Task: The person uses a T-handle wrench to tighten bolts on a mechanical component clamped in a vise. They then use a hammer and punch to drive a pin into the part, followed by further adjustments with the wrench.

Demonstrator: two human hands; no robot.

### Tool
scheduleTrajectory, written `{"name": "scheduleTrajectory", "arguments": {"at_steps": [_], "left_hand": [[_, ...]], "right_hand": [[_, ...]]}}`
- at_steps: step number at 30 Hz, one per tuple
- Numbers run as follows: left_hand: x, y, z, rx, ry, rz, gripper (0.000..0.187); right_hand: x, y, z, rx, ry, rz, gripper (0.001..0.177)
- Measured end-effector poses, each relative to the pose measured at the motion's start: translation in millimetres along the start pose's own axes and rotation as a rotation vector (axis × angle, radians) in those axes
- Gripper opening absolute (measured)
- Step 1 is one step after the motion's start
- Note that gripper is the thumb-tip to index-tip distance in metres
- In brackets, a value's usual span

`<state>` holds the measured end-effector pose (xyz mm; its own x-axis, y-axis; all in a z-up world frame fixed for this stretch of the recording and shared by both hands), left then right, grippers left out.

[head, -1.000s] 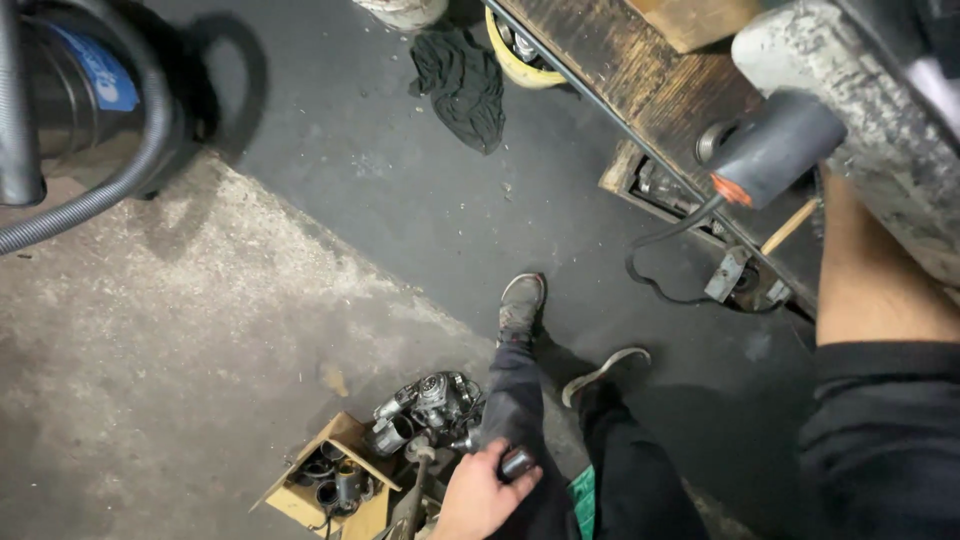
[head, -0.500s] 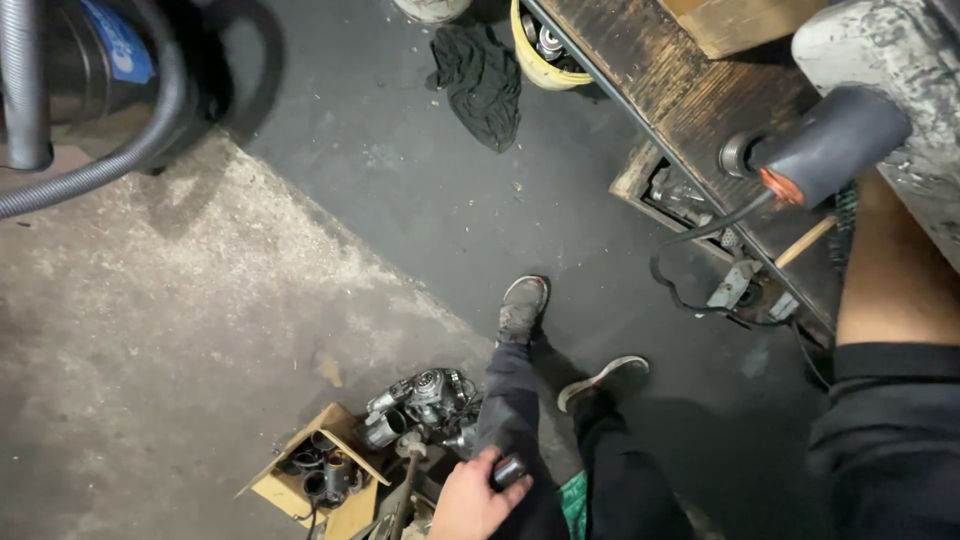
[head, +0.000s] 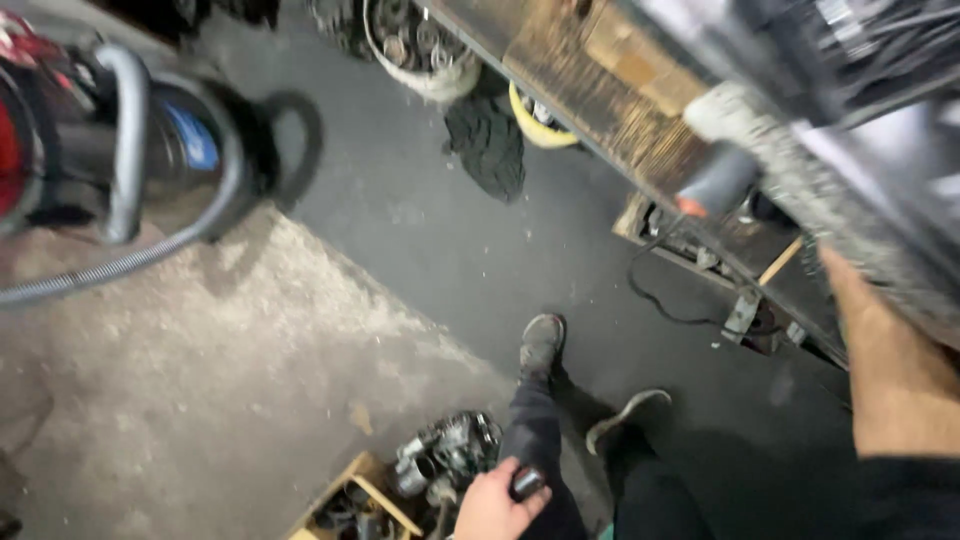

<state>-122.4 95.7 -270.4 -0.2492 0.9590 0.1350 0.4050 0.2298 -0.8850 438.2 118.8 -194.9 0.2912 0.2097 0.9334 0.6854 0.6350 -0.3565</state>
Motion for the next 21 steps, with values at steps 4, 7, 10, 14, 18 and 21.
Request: {"name": "scheduleTrajectory", "arguments": {"at_steps": [4,7,10,14,18,21], "left_hand": [[6,-7,-37,-0.122,0.018,0.009,0.043],[11,-13,-73,-0.245,-0.011,0.016,0.037],[11,-12,-106,-0.302,-0.065,0.047,0.033],[16,-23,-159,-0.417,-0.106,-0.05,0.033],[33,-86,-290,-0.972,-0.064,-0.157,0.045],[-2,-112,-344,-1.228,0.137,0.12,0.054]], "right_hand": [[-98,-57,-54,-0.038,0.034,-0.07,0.037],[-160,-103,-97,0.21,-0.311,-0.12,0.041],[-183,-145,-92,0.378,-0.575,0.132,0.039],[-49,-230,8,0.737,-0.107,-0.302,0.027],[-22,-344,16,0.206,1.408,0.13,0.025],[24,-372,11,0.129,1.83,0.232,0.021]]}}
Point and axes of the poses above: each hand's wrist, its own y-axis towards the middle knuckle, its own x-axis out of the back of the hand, z = x × y, the point moved 6 cm from there along y, towards the middle knuckle, and after that the axes turned 2 degrees about z, right-handed, at the moved point
